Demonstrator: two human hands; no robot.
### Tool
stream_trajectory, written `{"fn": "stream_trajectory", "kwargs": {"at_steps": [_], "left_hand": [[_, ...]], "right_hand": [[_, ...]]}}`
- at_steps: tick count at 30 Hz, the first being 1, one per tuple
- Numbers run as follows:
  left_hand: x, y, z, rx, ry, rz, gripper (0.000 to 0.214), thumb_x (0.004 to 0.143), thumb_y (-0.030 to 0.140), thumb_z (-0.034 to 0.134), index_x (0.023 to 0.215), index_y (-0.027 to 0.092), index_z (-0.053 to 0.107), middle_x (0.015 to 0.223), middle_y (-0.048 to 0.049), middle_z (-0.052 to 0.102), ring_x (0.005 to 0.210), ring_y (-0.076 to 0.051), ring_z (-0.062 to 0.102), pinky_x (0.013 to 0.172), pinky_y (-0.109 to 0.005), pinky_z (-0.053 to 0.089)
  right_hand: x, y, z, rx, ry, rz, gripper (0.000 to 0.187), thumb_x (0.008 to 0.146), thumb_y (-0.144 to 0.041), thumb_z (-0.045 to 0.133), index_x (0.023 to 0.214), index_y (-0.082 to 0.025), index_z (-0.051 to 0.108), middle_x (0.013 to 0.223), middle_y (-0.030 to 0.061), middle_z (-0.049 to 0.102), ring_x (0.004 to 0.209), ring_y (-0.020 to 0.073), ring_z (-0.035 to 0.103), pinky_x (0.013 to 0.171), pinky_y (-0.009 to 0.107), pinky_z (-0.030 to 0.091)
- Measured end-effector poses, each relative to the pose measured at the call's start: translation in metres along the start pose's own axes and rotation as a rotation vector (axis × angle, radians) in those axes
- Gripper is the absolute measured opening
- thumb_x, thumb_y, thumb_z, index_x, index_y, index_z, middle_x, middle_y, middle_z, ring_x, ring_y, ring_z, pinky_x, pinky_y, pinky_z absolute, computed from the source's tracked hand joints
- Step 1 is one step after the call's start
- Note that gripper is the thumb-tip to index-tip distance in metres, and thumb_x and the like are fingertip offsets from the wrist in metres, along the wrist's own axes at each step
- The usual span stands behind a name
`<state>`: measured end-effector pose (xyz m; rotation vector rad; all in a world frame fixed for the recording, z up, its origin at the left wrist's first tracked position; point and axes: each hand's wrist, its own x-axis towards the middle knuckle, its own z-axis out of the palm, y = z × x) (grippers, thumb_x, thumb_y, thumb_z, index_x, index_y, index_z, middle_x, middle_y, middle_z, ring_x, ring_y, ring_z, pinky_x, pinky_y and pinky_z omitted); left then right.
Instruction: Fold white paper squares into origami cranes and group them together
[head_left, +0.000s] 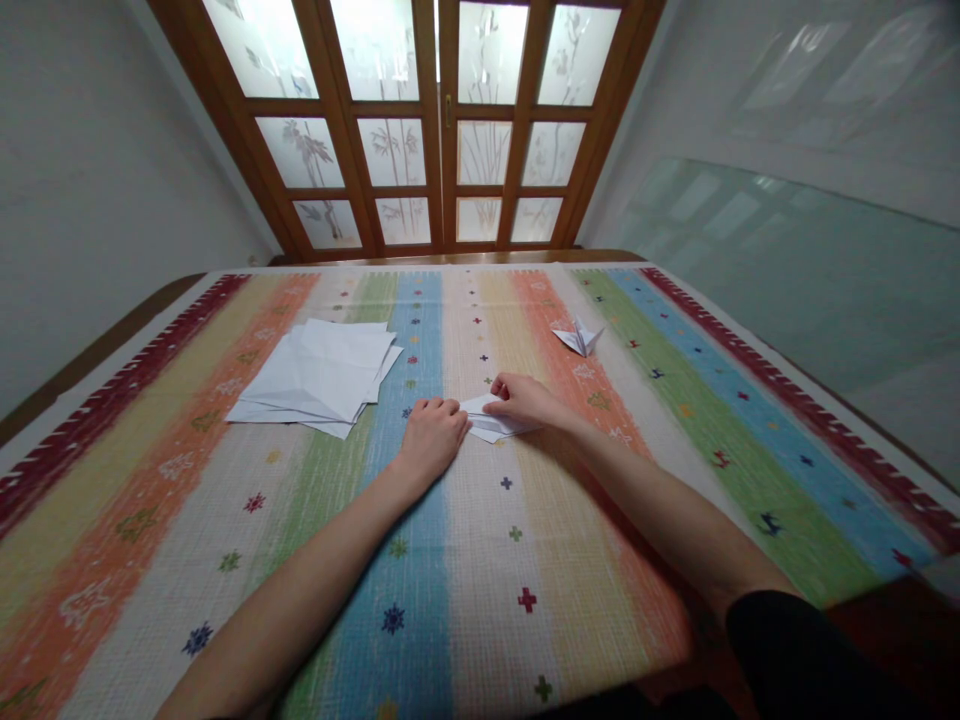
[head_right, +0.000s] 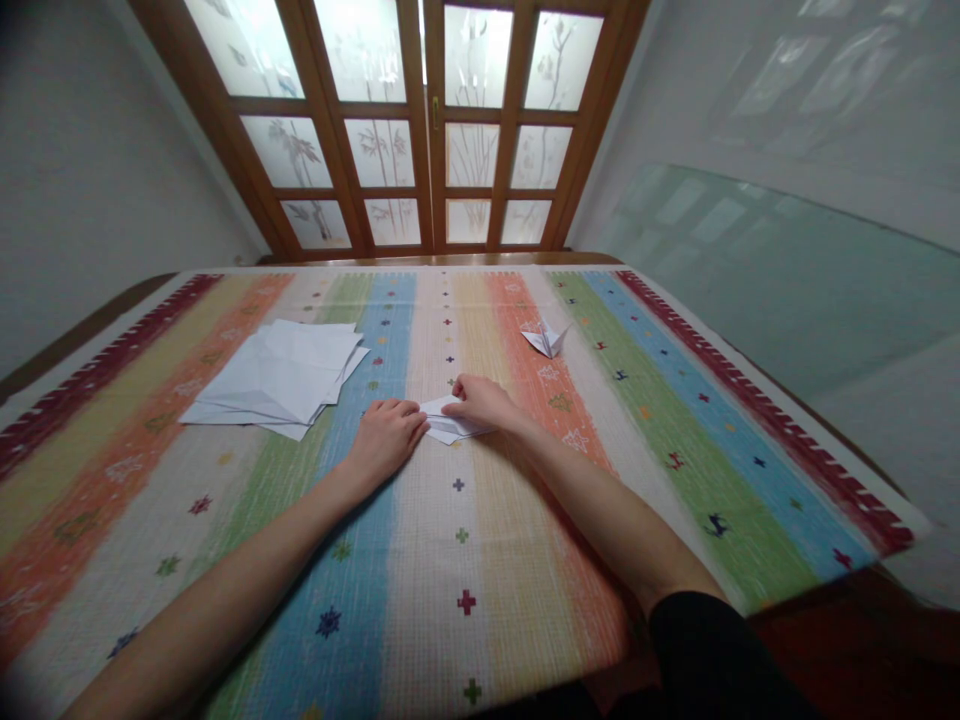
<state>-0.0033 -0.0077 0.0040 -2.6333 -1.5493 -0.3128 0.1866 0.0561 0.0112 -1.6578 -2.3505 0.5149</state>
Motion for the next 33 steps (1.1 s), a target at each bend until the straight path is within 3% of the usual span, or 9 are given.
{"fn": "stream_trajectory", "kwargs": {"at_steps": [4, 7, 10, 15, 18, 21, 27, 33], "left_hand": [[0.007, -0.005, 0.001, -0.074, -0.002, -0.038, 0.023, 0.093, 0.031, 0.054, 0.085, 0.018, 0.071, 0.1, -0.0072, 0.07, 0.093, -0.024, 0.06, 0.079, -0.038, 0.043], [0.01, -0.009, 0.003, -0.14, 0.05, -0.068, 0.019, 0.089, 0.03, 0.06, 0.101, 0.017, 0.067, 0.107, -0.0079, 0.068, 0.1, -0.024, 0.06, 0.085, -0.038, 0.044], [0.011, -0.012, 0.006, -0.204, 0.08, -0.058, 0.036, 0.088, 0.028, 0.061, 0.122, 0.016, 0.058, 0.11, -0.0086, 0.069, 0.1, -0.023, 0.061, 0.087, -0.037, 0.045], [0.01, -0.018, 0.009, -0.181, 0.098, 0.089, 0.017, 0.093, 0.024, 0.052, 0.097, 0.019, 0.068, 0.093, -0.0061, 0.073, 0.088, -0.021, 0.064, 0.08, -0.034, 0.044], [0.011, -0.022, 0.009, -0.123, 0.159, 0.148, 0.023, 0.095, 0.021, 0.045, 0.099, 0.02, 0.068, 0.095, -0.007, 0.072, 0.086, -0.019, 0.063, 0.076, -0.033, 0.043], [0.012, -0.025, 0.009, -0.056, 0.136, 0.235, 0.026, 0.097, 0.019, 0.041, 0.102, 0.02, 0.067, 0.091, -0.0076, 0.07, 0.082, -0.019, 0.061, 0.073, -0.033, 0.042], [0.012, -0.026, 0.006, 0.076, 0.02, 0.44, 0.024, 0.098, 0.021, 0.04, 0.098, 0.017, 0.064, 0.087, -0.0072, 0.067, 0.081, -0.019, 0.059, 0.072, -0.032, 0.039], [0.004, -0.026, -0.001, 0.043, 0.008, 0.456, 0.025, 0.097, 0.033, 0.045, 0.099, 0.016, 0.063, 0.096, -0.0089, 0.066, 0.087, -0.02, 0.058, 0.076, -0.033, 0.039]], "right_hand": [[-0.005, -0.008, -0.004, -0.039, -0.119, 0.01, 0.019, 0.074, -0.033, 0.072, 0.082, -0.017, 0.068, 0.078, 0.0055, 0.07, 0.066, 0.017, 0.059, 0.052, 0.025, 0.032], [-0.009, -0.012, -0.006, -0.006, -0.146, -0.023, 0.011, 0.075, -0.025, 0.07, 0.078, -0.015, 0.068, 0.076, 0.0047, 0.068, 0.066, 0.0164, 0.058, 0.053, 0.025, 0.032], [-0.015, -0.014, -0.009, 0.074, -0.09, -0.115, 0.002, 0.076, -0.017, 0.066, 0.079, -0.016, 0.067, 0.075, 0.0023, 0.068, 0.064, 0.0139, 0.057, 0.054, 0.023, 0.033], [-0.028, -0.017, -0.016, -0.022, 0.08, -0.374, 0.012, 0.086, -0.014, 0.055, 0.084, -0.018, 0.067, 0.077, 0.0032, 0.069, 0.067, 0.0137, 0.059, 0.06, 0.023, 0.036], [-0.034, -0.013, -0.012, -0.19, 0.204, -0.563, 0.021, 0.092, -0.014, 0.047, 0.087, -0.019, 0.067, 0.085, 0.0065, 0.071, 0.072, 0.0158, 0.061, 0.066, 0.027, 0.038], [-0.037, -0.003, 0.001, -0.269, 0.282, -0.695, 0.024, 0.095, -0.015, 0.044, 0.087, -0.018, 0.066, 0.091, 0.0086, 0.071, 0.077, 0.0171, 0.062, 0.071, 0.03, 0.041], [-0.042, 0.015, 0.022, -0.329, 0.267, -0.78, 0.026, 0.096, -0.014, 0.043, 0.085, -0.016, 0.067, 0.089, 0.0092, 0.072, 0.079, 0.0178, 0.065, 0.071, 0.031, 0.046], [-0.054, 0.019, 0.026, -0.182, 0.275, -0.746, 0.023, 0.093, -0.017, 0.047, 0.101, -0.017, 0.069, 0.109, 0.0125, 0.072, 0.099, 0.0215, 0.067, 0.085, 0.036, 0.052]]}}
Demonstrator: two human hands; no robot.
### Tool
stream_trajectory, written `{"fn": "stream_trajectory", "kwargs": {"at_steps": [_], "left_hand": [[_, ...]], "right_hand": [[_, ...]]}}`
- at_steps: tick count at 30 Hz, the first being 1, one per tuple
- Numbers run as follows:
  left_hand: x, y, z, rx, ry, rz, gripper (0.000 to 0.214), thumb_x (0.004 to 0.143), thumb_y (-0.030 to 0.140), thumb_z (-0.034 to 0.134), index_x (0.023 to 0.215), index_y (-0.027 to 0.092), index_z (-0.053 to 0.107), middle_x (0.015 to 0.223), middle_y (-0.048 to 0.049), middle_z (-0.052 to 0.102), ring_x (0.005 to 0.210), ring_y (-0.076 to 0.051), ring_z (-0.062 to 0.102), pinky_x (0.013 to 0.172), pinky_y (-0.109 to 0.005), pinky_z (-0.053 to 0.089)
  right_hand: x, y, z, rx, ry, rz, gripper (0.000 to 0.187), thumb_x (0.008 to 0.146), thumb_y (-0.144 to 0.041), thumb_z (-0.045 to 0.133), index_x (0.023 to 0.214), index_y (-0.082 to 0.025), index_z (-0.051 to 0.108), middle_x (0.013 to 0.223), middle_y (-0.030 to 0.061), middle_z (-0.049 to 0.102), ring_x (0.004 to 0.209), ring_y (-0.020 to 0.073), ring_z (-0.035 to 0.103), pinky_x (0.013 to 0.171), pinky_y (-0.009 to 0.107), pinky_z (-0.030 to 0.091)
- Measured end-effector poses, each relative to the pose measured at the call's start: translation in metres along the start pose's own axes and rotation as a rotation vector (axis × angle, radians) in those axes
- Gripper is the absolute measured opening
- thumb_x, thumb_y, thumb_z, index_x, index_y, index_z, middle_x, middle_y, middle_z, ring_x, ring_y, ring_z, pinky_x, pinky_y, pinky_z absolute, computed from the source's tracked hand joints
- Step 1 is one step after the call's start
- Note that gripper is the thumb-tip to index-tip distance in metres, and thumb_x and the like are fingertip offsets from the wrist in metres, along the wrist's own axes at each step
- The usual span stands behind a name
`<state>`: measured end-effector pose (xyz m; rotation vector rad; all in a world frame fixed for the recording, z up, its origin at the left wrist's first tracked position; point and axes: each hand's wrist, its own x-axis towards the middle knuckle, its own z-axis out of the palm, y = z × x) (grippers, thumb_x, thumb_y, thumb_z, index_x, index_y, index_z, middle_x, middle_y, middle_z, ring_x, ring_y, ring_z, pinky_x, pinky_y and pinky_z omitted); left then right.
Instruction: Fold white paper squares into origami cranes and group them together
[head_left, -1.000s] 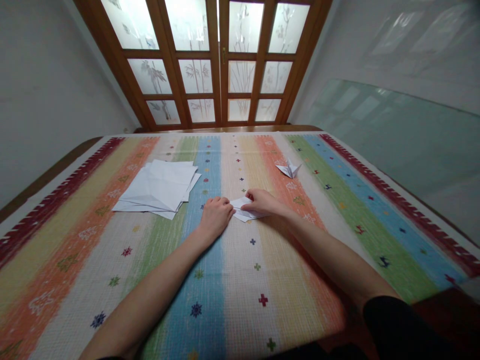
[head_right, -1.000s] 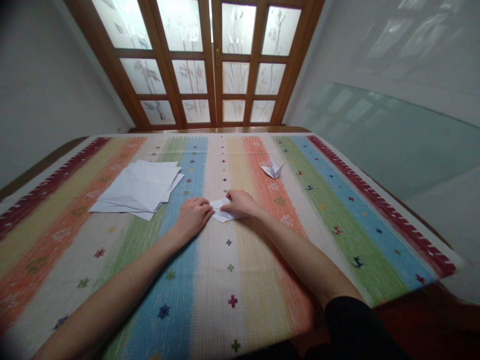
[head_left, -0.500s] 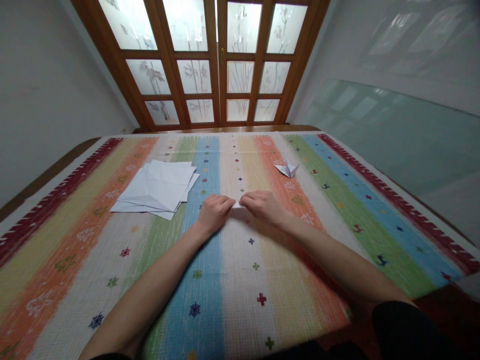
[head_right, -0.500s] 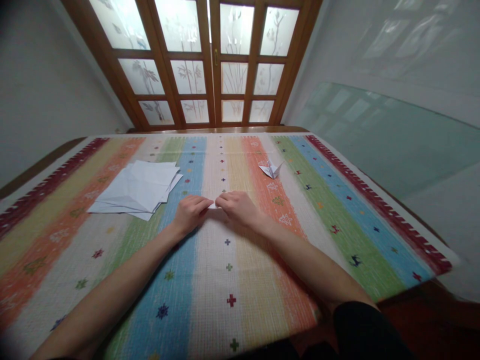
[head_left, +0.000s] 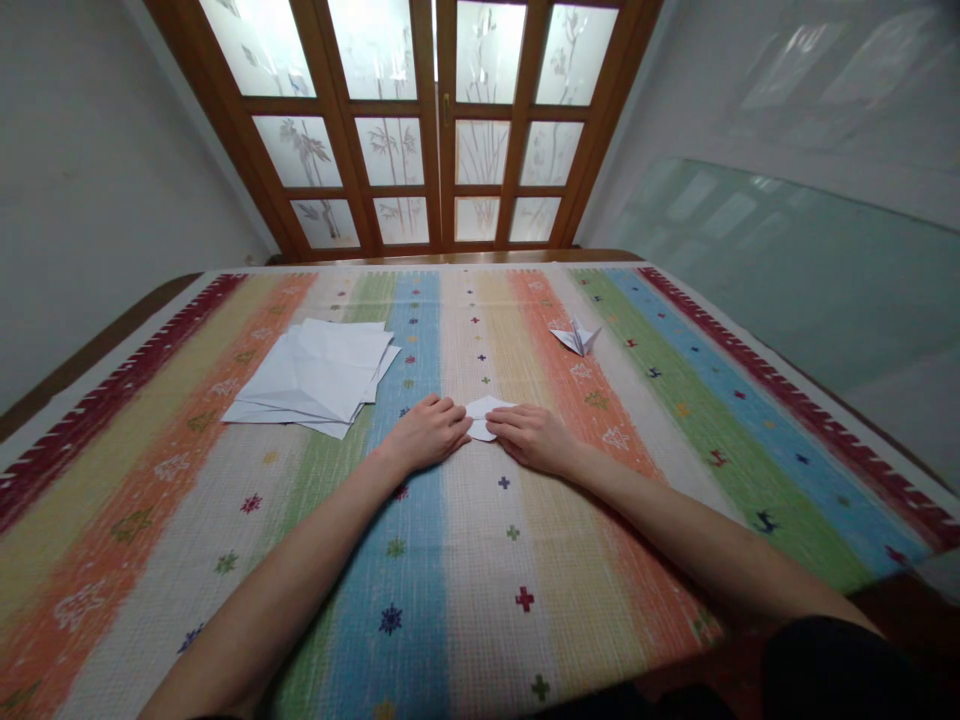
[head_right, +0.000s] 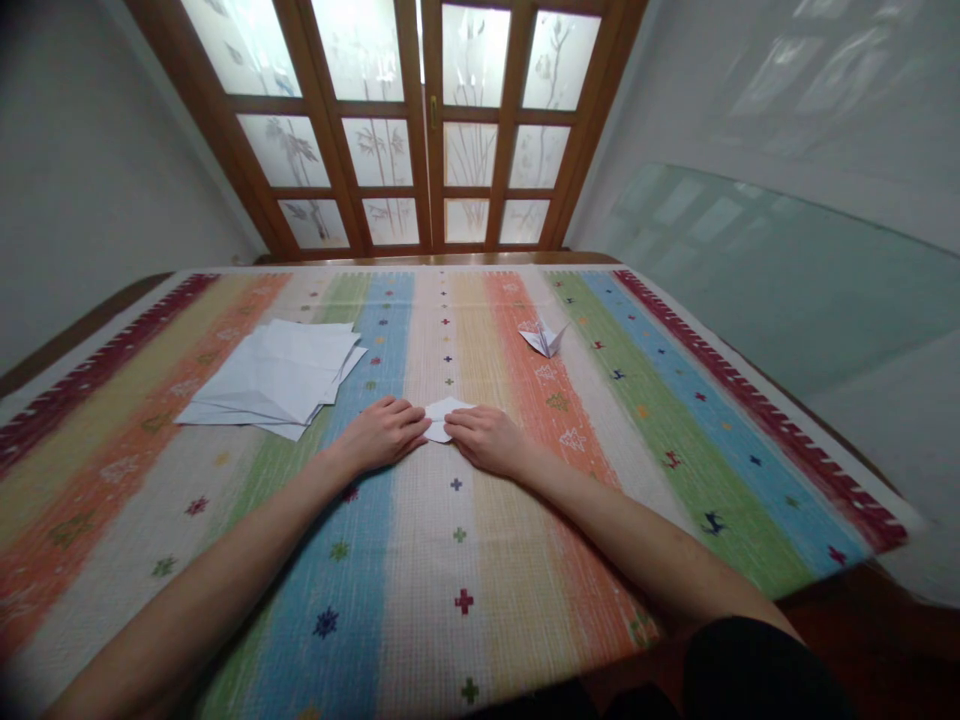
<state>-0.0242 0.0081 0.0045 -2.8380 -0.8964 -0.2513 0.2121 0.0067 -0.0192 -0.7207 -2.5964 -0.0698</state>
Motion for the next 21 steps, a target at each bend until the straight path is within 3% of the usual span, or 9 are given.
{"fn": "stream_trajectory", "kwargs": {"at_steps": [5, 10, 21], "left_hand": [[-0.002, -0.001, 0.005, -0.041, 0.038, 0.001, 0.025, 0.097, 0.027, 0.047, 0.084, 0.016, 0.066, 0.09, -0.0073, 0.067, 0.084, -0.018, 0.057, 0.074, -0.032, 0.039], [-0.004, -0.002, 0.01, -0.069, 0.074, -0.065, 0.028, 0.098, 0.027, 0.044, 0.084, 0.016, 0.066, 0.084, -0.006, 0.065, 0.079, -0.017, 0.057, 0.072, -0.031, 0.04], [0.006, 0.003, 0.007, -0.101, -0.03, -0.376, 0.026, 0.095, 0.033, 0.049, 0.085, 0.015, 0.065, 0.086, -0.0062, 0.062, 0.085, -0.02, 0.058, 0.074, -0.032, 0.043]], "right_hand": [[-0.002, -0.009, -0.001, 0.046, 0.003, 0.117, 0.017, 0.093, -0.026, 0.052, 0.092, -0.017, 0.067, 0.106, 0.0125, 0.071, 0.096, 0.0223, 0.067, 0.086, 0.036, 0.052], [0.003, -0.017, -0.001, 0.051, -0.033, 0.286, 0.021, 0.097, -0.029, 0.047, 0.09, -0.016, 0.062, 0.093, 0.0119, 0.071, 0.084, 0.0208, 0.066, 0.077, 0.032, 0.049], [0.017, -0.017, 0.005, 0.068, 0.045, 0.502, 0.013, 0.088, -0.019, 0.053, 0.077, -0.017, 0.059, 0.091, 0.0105, 0.062, 0.085, 0.021, 0.056, 0.077, 0.033, 0.047]]}}
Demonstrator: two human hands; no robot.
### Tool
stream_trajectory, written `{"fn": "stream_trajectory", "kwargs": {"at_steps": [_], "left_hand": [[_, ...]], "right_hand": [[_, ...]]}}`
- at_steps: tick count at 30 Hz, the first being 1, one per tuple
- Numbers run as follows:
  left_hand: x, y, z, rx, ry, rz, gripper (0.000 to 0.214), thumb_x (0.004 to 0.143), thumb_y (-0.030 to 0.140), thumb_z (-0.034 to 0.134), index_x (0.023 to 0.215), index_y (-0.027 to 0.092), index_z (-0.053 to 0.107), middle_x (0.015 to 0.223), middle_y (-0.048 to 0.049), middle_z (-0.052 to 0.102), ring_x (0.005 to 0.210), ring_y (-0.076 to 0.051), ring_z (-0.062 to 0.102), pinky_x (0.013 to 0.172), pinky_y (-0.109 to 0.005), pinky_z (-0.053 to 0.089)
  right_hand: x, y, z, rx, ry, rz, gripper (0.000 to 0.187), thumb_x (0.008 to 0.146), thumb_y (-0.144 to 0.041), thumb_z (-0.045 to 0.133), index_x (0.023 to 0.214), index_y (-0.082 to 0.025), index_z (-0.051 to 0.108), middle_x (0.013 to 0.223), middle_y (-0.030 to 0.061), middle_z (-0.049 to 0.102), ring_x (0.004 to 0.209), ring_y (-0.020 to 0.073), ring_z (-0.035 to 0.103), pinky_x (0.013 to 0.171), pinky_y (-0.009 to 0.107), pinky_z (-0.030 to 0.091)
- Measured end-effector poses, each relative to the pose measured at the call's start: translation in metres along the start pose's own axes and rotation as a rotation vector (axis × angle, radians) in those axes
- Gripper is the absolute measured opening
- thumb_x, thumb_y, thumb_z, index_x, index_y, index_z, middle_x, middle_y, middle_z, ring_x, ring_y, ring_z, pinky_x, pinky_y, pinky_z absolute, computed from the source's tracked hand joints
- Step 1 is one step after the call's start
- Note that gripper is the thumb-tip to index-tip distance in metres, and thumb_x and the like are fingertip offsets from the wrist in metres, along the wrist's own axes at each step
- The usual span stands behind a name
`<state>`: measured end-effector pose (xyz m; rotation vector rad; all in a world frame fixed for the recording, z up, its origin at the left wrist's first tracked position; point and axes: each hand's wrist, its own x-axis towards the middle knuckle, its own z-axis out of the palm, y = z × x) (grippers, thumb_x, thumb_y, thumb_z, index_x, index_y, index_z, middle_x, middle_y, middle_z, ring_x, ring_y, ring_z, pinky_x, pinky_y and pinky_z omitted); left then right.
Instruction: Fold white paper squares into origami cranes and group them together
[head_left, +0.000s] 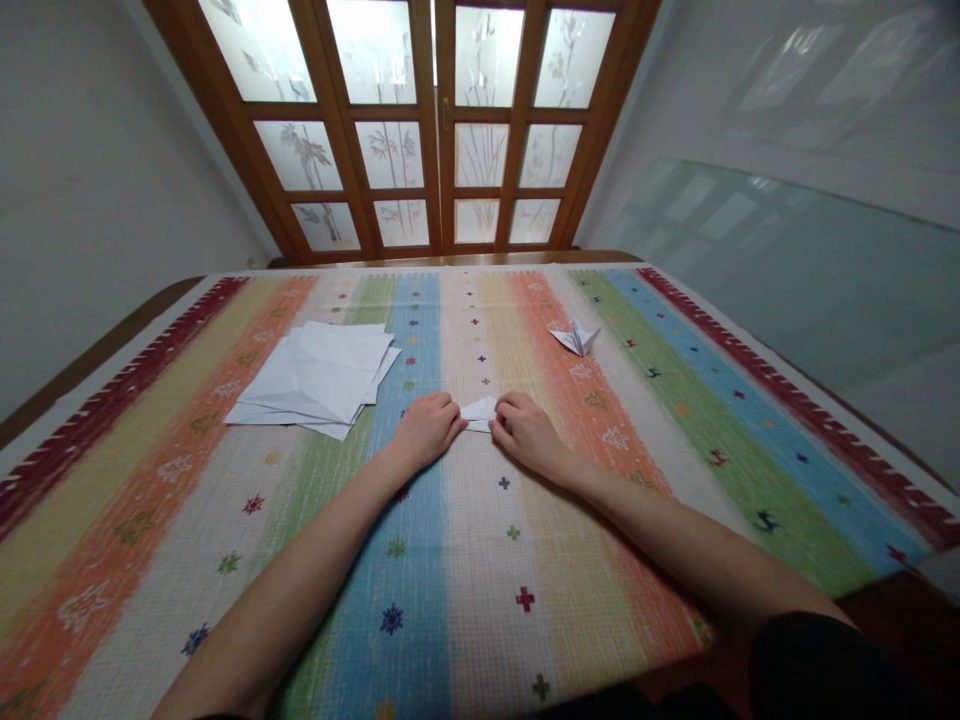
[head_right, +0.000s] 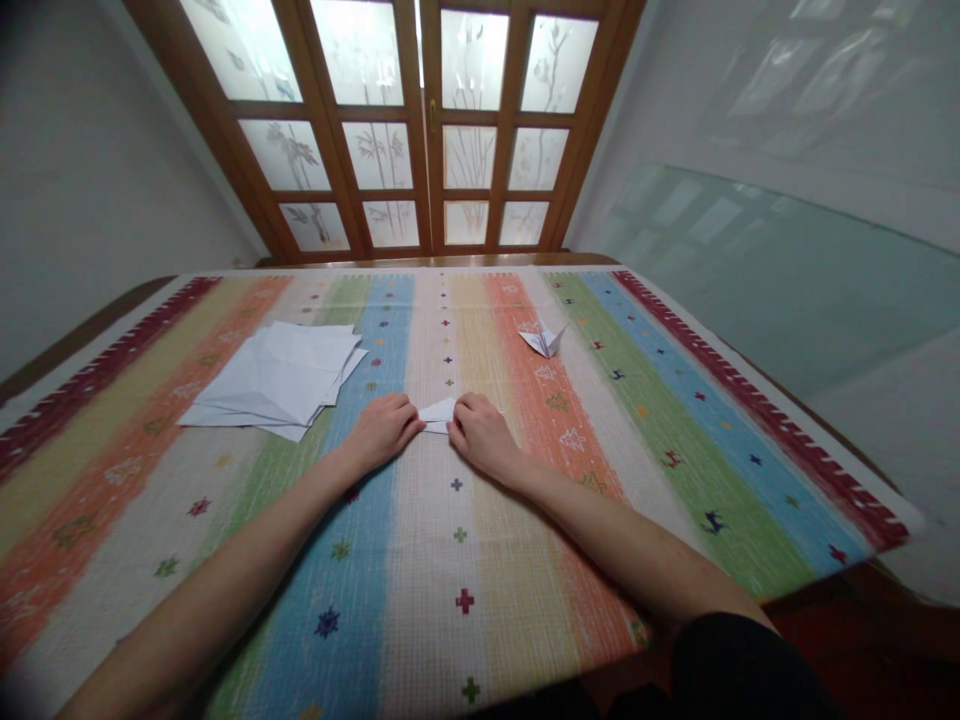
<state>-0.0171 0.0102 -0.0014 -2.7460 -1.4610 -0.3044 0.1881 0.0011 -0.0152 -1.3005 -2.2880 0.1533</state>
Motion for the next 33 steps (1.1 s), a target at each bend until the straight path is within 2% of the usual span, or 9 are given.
{"fn": "stream_trajectory", "kwargs": {"at_steps": [6, 10, 13, 16, 18, 21, 26, 29, 33], "left_hand": [[-0.006, -0.01, -0.005, 0.026, -0.012, -0.08, 0.026, 0.093, 0.036, 0.053, 0.083, 0.015, 0.065, 0.091, -0.0083, 0.061, 0.091, -0.024, 0.056, 0.077, -0.035, 0.043], [-0.013, -0.018, -0.02, 0.115, -0.009, -0.054, 0.021, 0.091, 0.028, 0.05, 0.085, 0.015, 0.065, 0.097, -0.0117, 0.062, 0.094, -0.027, 0.056, 0.079, -0.04, 0.044], [-0.016, -0.009, -0.024, 0.123, 0.046, 0.013, 0.021, 0.09, 0.026, 0.048, 0.097, 0.014, 0.064, 0.109, -0.0143, 0.063, 0.102, -0.029, 0.055, 0.086, -0.043, 0.043], [-0.016, 0.011, -0.015, 0.036, 0.046, 0.141, 0.04, 0.095, 0.039, 0.042, 0.123, 0.014, 0.056, 0.135, -0.0154, 0.054, 0.123, -0.029, 0.049, 0.101, -0.043, 0.036], [-0.016, 0.025, -0.004, 0.003, -0.056, 0.218, 0.061, 0.095, 0.053, 0.035, 0.141, 0.012, 0.04, 0.15, -0.0164, 0.041, 0.139, -0.029, 0.034, 0.112, -0.045, 0.025], [-0.016, 0.038, 0.009, -0.012, -0.186, 0.161, 0.078, 0.094, 0.062, 0.029, 0.149, 0.007, 0.024, 0.156, -0.019, 0.028, 0.146, -0.029, 0.022, 0.116, -0.046, 0.016], [-0.018, 0.041, 0.01, -0.031, -0.225, 0.112, 0.082, 0.091, 0.066, 0.031, 0.15, 0.009, 0.025, 0.157, -0.0211, 0.021, 0.147, -0.032, 0.017, 0.117, -0.048, 0.017], [-0.019, 0.043, 0.007, -0.044, -0.216, 0.083, 0.077, 0.092, 0.064, 0.033, 0.149, 0.012, 0.028, 0.158, -0.0211, 0.02, 0.147, -0.033, 0.017, 0.116, -0.05, 0.018], [-0.019, 0.046, 0.007, -0.056, -0.195, 0.062, 0.077, 0.091, 0.064, 0.035, 0.147, 0.01, 0.032, 0.157, -0.0221, 0.023, 0.146, -0.034, 0.019, 0.116, -0.051, 0.018]], "right_hand": [[0.001, 0.003, 0.0, 0.115, -0.009, 0.057, 0.016, 0.084, -0.017, 0.059, 0.07, -0.018, 0.053, 0.088, 0.0071, 0.057, 0.084, 0.0192, 0.053, 0.079, 0.032, 0.045], [0.002, 0.004, 0.0, 0.182, -0.02, 0.07, 0.017, 0.084, -0.017, 0.06, 0.069, -0.019, 0.052, 0.087, 0.006, 0.056, 0.084, 0.019, 0.053, 0.079, 0.033, 0.045], [0.002, 0.005, 0.002, 0.19, -0.02, 0.076, 0.016, 0.084, -0.017, 0.06, 0.069, -0.019, 0.053, 0.088, 0.0065, 0.056, 0.084, 0.0194, 0.053, 0.079, 0.033, 0.045], [0.002, 0.004, 0.003, 0.154, -0.018, 0.069, 0.014, 0.084, -0.018, 0.059, 0.071, -0.019, 0.054, 0.089, 0.0072, 0.057, 0.084, 0.0198, 0.053, 0.079, 0.034, 0.044], [0.002, 0.005, 0.002, 0.104, -0.012, 0.077, 0.013, 0.085, -0.018, 0.059, 0.072, -0.019, 0.056, 0.089, 0.0074, 0.058, 0.083, 0.0203, 0.052, 0.078, 0.034, 0.044], [-0.001, 0.007, 0.0, 0.041, -0.003, 0.118, 0.011, 0.084, -0.023, 0.061, 0.075, -0.019, 0.058, 0.088, 0.0074, 0.059, 0.084, 0.0217, 0.053, 0.077, 0.034, 0.043], [-0.005, 0.016, -0.005, 0.068, -0.006, 0.17, 0.016, 0.082, -0.032, 0.067, 0.089, -0.018, 0.062, 0.097, 0.0089, 0.063, 0.094, 0.0251, 0.055, 0.083, 0.038, 0.043], [-0.003, 0.022, -0.007, 0.14, -0.032, 0.155, 0.029, 0.081, -0.03, 0.068, 0.107, -0.018, 0.062, 0.106, 0.0102, 0.064, 0.099, 0.0253, 0.057, 0.086, 0.04, 0.044], [0.009, 0.023, -0.008, 0.135, -0.108, 0.142, 0.034, 0.086, -0.025, 0.059, 0.12, -0.019, 0.06, 0.113, 0.0122, 0.064, 0.106, 0.0258, 0.056, 0.089, 0.04, 0.044]]}}
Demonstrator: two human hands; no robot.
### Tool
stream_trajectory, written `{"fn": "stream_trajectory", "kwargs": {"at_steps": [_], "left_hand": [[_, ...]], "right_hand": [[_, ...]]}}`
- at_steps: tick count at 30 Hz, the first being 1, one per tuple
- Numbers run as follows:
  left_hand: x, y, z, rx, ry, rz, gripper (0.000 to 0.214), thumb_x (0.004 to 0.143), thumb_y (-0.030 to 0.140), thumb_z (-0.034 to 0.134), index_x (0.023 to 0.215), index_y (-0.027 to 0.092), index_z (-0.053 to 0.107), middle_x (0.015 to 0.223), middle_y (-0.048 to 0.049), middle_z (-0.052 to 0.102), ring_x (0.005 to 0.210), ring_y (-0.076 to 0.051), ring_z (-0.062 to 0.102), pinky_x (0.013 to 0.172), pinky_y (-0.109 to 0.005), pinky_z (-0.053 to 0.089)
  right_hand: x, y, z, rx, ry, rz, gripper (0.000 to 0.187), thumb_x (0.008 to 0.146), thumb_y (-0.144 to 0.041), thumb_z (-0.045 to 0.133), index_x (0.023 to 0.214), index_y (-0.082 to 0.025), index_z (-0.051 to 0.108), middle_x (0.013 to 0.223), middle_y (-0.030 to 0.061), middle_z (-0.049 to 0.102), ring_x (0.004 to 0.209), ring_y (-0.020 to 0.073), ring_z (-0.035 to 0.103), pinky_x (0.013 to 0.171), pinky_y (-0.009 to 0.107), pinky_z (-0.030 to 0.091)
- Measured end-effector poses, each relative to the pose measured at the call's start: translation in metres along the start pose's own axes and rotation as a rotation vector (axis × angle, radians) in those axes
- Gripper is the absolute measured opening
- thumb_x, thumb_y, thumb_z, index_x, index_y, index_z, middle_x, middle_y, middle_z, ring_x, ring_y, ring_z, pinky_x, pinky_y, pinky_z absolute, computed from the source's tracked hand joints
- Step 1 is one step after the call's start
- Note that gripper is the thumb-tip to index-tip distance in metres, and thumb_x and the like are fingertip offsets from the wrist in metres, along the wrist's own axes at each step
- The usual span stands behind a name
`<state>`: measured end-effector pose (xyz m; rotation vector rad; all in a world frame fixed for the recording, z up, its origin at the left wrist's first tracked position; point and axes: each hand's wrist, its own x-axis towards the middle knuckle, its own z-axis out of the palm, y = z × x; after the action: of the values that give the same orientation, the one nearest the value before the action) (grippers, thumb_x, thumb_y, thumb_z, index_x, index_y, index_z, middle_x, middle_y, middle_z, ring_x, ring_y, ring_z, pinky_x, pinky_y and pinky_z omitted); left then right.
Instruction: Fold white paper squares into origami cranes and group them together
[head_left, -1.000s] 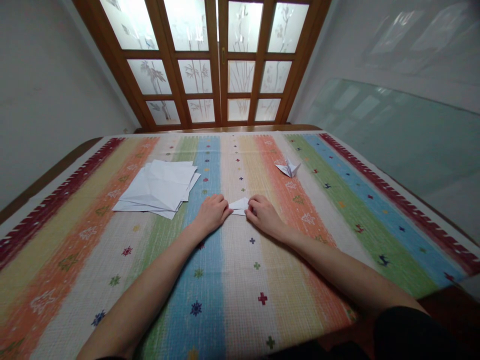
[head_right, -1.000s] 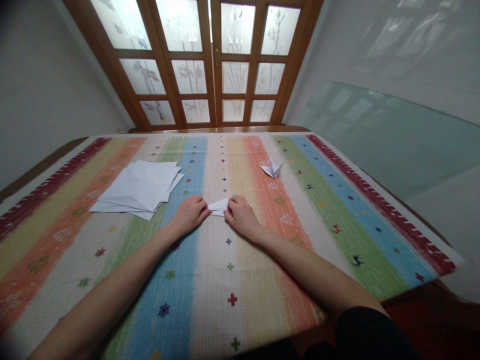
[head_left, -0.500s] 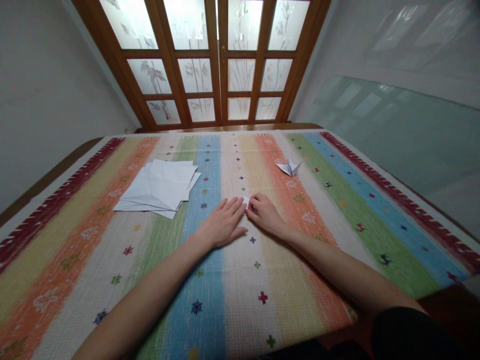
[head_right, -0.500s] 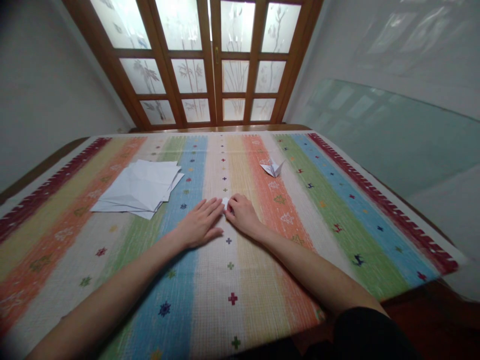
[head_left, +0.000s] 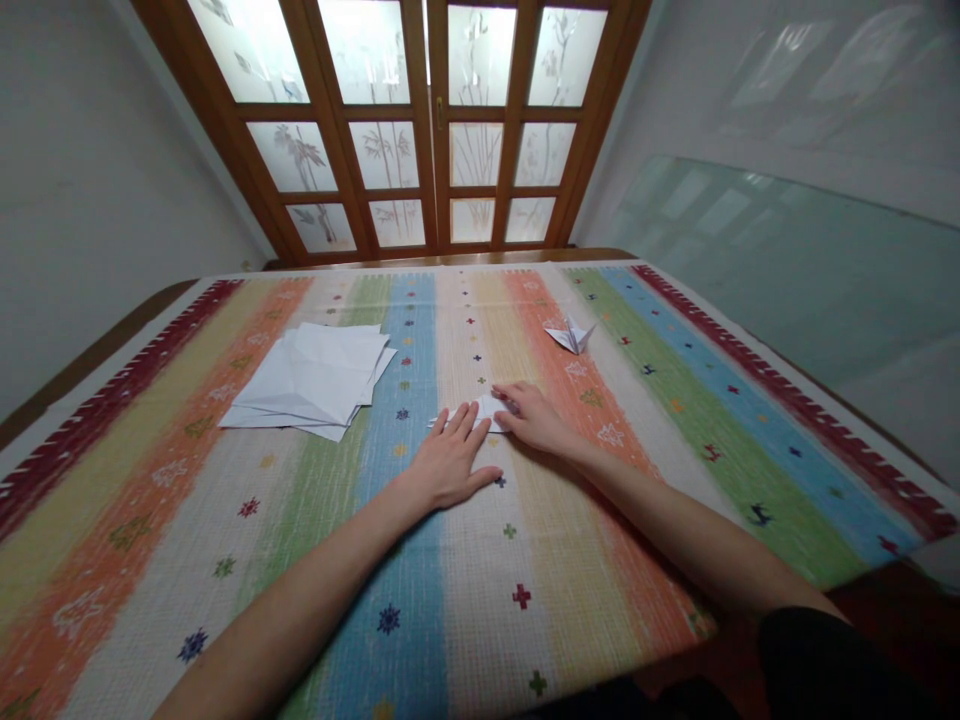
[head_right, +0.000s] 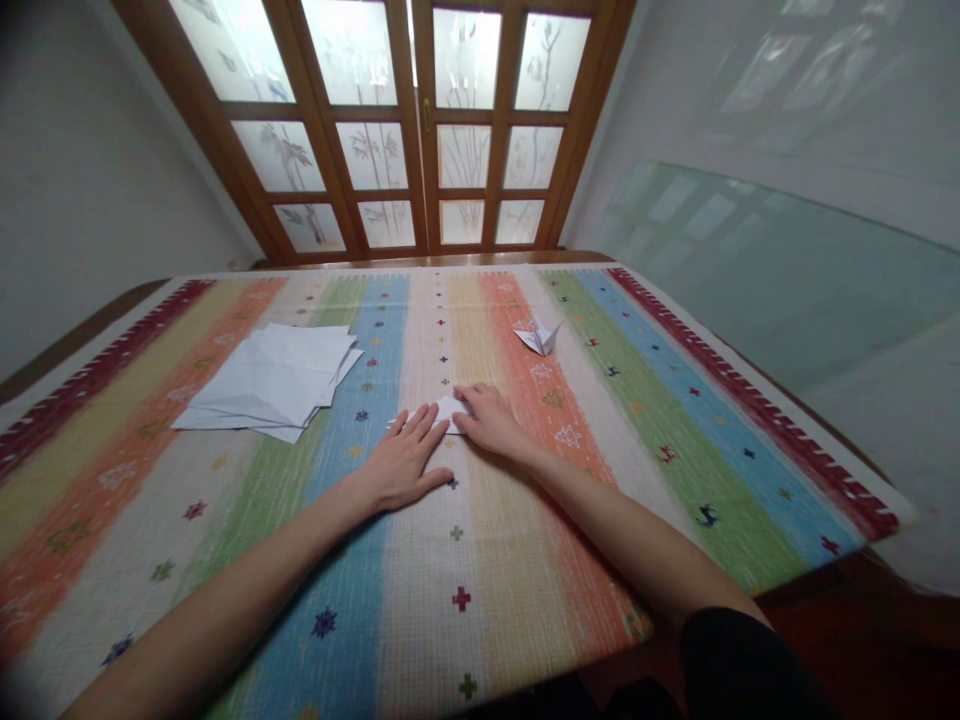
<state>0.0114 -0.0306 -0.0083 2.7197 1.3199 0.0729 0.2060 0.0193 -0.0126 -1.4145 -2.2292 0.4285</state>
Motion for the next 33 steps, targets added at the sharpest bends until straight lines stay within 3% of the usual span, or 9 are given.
{"fn": "stream_trajectory", "kwargs": {"at_steps": [5, 10, 14, 21, 26, 33], "left_hand": [[0.002, 0.001, 0.004, 0.006, 0.026, -0.006, 0.084, 0.088, 0.069, 0.035, 0.145, 0.006, 0.034, 0.155, -0.0232, 0.027, 0.146, -0.033, 0.02, 0.117, -0.052, 0.016], [-0.001, 0.0, 0.001, 0.019, 0.057, -0.049, 0.082, 0.086, 0.071, 0.041, 0.142, 0.011, 0.04, 0.156, -0.0242, 0.022, 0.147, -0.037, 0.014, 0.115, -0.055, 0.015], [-0.004, -0.003, -0.002, 0.011, 0.065, -0.068, 0.08, 0.084, 0.072, 0.042, 0.142, 0.017, 0.042, 0.158, -0.023, 0.016, 0.147, -0.04, 0.01, 0.114, -0.058, 0.015], [-0.007, -0.004, -0.003, 0.063, 0.044, -0.039, 0.083, 0.087, 0.073, 0.034, 0.147, 0.016, 0.036, 0.157, -0.0219, 0.022, 0.146, -0.036, 0.018, 0.115, -0.059, 0.013], [-0.008, -0.002, -0.004, 0.057, 0.015, -0.041, 0.087, 0.085, 0.074, 0.035, 0.149, 0.014, 0.032, 0.154, -0.0226, 0.029, 0.145, -0.036, 0.024, 0.114, -0.059, 0.017], [-0.008, -0.004, -0.005, 0.039, -0.012, -0.056, 0.085, 0.086, 0.073, 0.038, 0.15, 0.017, 0.031, 0.156, -0.0213, 0.027, 0.145, -0.036, 0.023, 0.114, -0.053, 0.022]], "right_hand": [[0.012, -0.01, 0.007, -0.094, 0.001, -0.047, 0.023, 0.089, -0.023, 0.054, 0.109, -0.017, 0.066, 0.112, 0.0137, 0.064, 0.105, 0.0273, 0.056, 0.09, 0.043, 0.041], [0.016, -0.006, 0.011, 0.065, 0.099, -0.101, 0.01, 0.083, -0.014, 0.058, 0.091, -0.017, 0.065, 0.095, 0.0088, 0.066, 0.092, 0.0219, 0.058, 0.083, 0.036, 0.043], [0.017, 0.004, 0.007, 0.125, 0.078, -0.19, 0.011, 0.082, -0.009, 0.057, 0.077, -0.017, 0.062, 0.079, 0.0051, 0.065, 0.078, 0.0182, 0.058, 0.074, 0.03, 0.043], [0.014, 0.012, 0.002, -0.082, -0.023, -0.436, 0.016, 0.09, -0.015, 0.054, 0.08, -0.018, 0.066, 0.084, 0.0082, 0.072, 0.083, 0.0211, 0.062, 0.081, 0.035, 0.043], [0.013, 0.009, -0.004, -0.207, -0.11, -0.5, 0.022, 0.093, -0.019, 0.048, 0.085, -0.02, 0.068, 0.098, 0.0092, 0.073, 0.09, 0.0217, 0.063, 0.087, 0.038, 0.042], [0.009, 0.016, -0.005, -0.202, -0.097, -0.553, 0.024, 0.092, -0.016, 0.047, 0.091, -0.02, 0.07, 0.107, 0.0102, 0.073, 0.094, 0.0219, 0.066, 0.087, 0.039, 0.044]]}}
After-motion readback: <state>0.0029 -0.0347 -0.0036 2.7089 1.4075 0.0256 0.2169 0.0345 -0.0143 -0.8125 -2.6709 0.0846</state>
